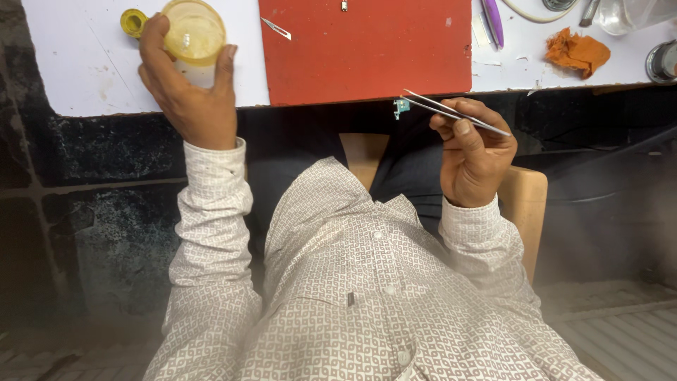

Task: The person works on a small green circuit board at a workbench. They hold the board with tweezers, dip it into a yellow container, apply flux with a brush, grind or heat the board with a flex-shaft rotary tool, and pick at it with tweezers and a small blade.

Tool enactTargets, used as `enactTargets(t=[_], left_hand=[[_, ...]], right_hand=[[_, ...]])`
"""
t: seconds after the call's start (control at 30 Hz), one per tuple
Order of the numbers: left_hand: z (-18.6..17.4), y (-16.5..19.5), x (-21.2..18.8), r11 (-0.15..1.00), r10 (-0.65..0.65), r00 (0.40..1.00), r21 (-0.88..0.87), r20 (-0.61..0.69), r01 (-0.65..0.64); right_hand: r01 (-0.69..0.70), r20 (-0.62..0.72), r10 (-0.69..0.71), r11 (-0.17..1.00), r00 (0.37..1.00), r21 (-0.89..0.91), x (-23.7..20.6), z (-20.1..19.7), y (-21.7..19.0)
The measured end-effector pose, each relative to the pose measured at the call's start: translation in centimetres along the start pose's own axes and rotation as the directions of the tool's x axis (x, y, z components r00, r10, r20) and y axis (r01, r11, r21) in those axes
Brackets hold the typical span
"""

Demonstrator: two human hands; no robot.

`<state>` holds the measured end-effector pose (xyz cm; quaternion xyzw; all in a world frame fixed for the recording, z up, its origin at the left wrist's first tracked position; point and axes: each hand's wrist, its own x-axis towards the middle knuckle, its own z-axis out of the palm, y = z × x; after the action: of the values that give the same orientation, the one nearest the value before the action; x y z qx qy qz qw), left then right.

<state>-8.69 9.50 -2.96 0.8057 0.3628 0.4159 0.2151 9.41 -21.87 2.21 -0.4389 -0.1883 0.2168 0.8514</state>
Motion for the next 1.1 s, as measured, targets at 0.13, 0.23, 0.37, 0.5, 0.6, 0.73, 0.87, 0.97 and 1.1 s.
enactTargets(t=[0.13, 0.23, 0.37, 0.5, 0.6, 0.73, 0.87, 0.97, 1.1], left_hand=[[0.1, -0.9, 0.8, 0.996, 0.002, 1.0, 0.09, 0.002, -0.002], [-0.2, -0.2, 1.3, 0.973, 0.174, 0.981, 0.166, -0.082, -0.158], [-0.6, 3.0, -0.4, 0.97, 0.241, 0.947, 0.023, -0.215, -0.241], [-0.3, 7.7, -4.3, 0.914, 0.06, 0.983, -0.406, 0.172, 0.015], [0.9, 10.3, -6.2, 0.878, 0.128, 0.946, -0.477, 0.299, 0.032], [2.7, 12.4, -7.7, 0.738, -0.028, 0.873, -0.579, 0.486, 0.346], [4.1, 13.4, -8.8, 0.759, -0.05, 0.822, -0.513, 0.567, 0.4], [5.2, 13.5, -9.3, 0.729, -0.093, 0.756, -0.473, 0.648, 0.495], [6.2, 13.2, -9.4, 0.705, -0.113, 0.711, -0.449, 0.694, 0.55]], right_hand=[[0.021, 0.026, -0.02, 0.999, 0.999, -0.048, -0.3, -1.7, 0.7], [0.035, 0.043, -0.031, 0.996, 0.999, -0.085, -0.2, -2.8, 1.5], [0.09, 0.062, -0.08, 0.98, 0.995, -0.176, -0.3, -3.8, 2.2], [0.119, 0.074, -0.104, 0.96, 0.992, -0.252, -0.6, -4.1, 2.5], [0.123, 0.068, -0.109, 0.955, 0.992, -0.27, -0.6, -4.0, 2.6], [0.126, 0.077, -0.109, 0.953, 0.991, -0.274, -0.5, -3.9, 2.6], [0.123, 0.083, -0.104, 0.953, 0.991, -0.276, -0.5, -3.8, 2.7], [0.129, 0.086, -0.108, 0.952, 0.99, -0.279, -0.5, -3.8, 2.8], [0.124, 0.074, -0.107, 0.952, 0.992, -0.28, -0.3, -3.9, 3.1]])
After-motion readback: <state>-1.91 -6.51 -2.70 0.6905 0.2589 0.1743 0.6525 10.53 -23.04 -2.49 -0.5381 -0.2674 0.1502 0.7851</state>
